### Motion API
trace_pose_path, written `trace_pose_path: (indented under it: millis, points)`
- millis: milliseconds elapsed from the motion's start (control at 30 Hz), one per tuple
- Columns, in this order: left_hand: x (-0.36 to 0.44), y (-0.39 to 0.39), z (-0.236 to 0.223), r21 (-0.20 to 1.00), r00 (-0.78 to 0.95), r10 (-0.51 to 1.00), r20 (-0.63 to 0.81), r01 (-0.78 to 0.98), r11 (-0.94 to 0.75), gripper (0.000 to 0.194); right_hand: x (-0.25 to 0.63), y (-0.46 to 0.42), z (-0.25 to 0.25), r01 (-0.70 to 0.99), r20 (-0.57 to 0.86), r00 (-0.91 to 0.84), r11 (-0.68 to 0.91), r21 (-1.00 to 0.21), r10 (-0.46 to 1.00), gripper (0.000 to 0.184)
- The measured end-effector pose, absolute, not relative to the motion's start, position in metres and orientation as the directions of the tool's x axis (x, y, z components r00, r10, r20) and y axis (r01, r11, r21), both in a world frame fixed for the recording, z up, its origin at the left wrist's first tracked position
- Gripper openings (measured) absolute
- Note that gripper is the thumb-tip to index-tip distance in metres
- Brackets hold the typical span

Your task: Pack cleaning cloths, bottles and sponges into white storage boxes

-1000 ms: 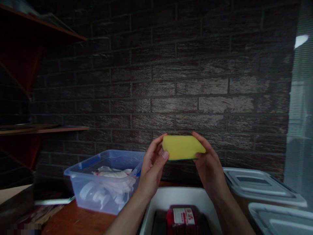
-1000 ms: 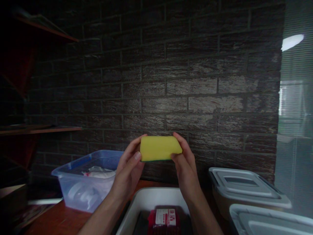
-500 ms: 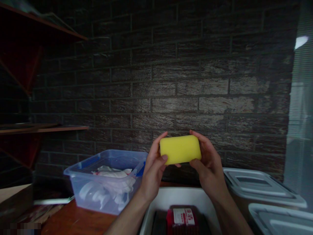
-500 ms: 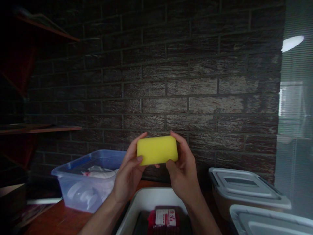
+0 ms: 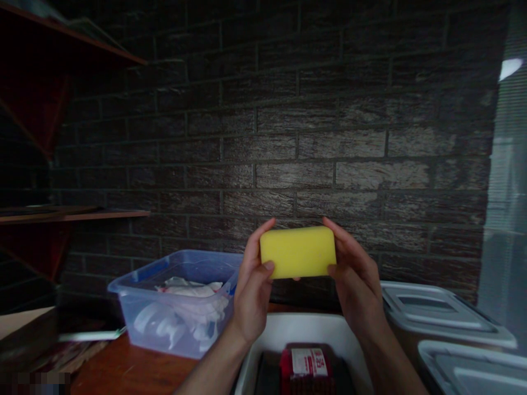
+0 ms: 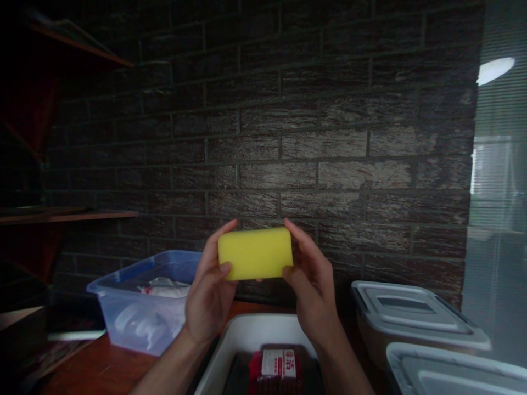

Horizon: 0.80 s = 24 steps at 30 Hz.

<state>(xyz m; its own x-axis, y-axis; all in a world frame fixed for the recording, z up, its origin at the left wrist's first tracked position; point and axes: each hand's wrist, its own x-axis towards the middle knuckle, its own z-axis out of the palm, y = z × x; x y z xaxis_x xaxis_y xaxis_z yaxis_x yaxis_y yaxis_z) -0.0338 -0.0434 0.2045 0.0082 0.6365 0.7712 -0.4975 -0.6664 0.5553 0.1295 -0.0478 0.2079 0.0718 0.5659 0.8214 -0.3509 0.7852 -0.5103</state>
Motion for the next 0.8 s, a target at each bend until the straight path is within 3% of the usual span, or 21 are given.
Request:
trace_pose_path:
  millis: [467, 800]
  points:
    - [-0.034, -0.047, 0.205, 0.572, 0.025, 0.642, 0.766, -0.481, -0.664, 0.063, 0.13, -0.047, 0.208, -0.441, 0.797, 0.059, 0.732, -0.519, 0.601, 0.063]
    - [-0.035, -0.041, 0.202, 0.581, 0.1, 0.603, 0.791, -0.43, -0.691, 0.05, 0.134, -0.035, 0.204, -0.356, 0.855, 0.07, 0.814, -0.459, 0.514, 0.044]
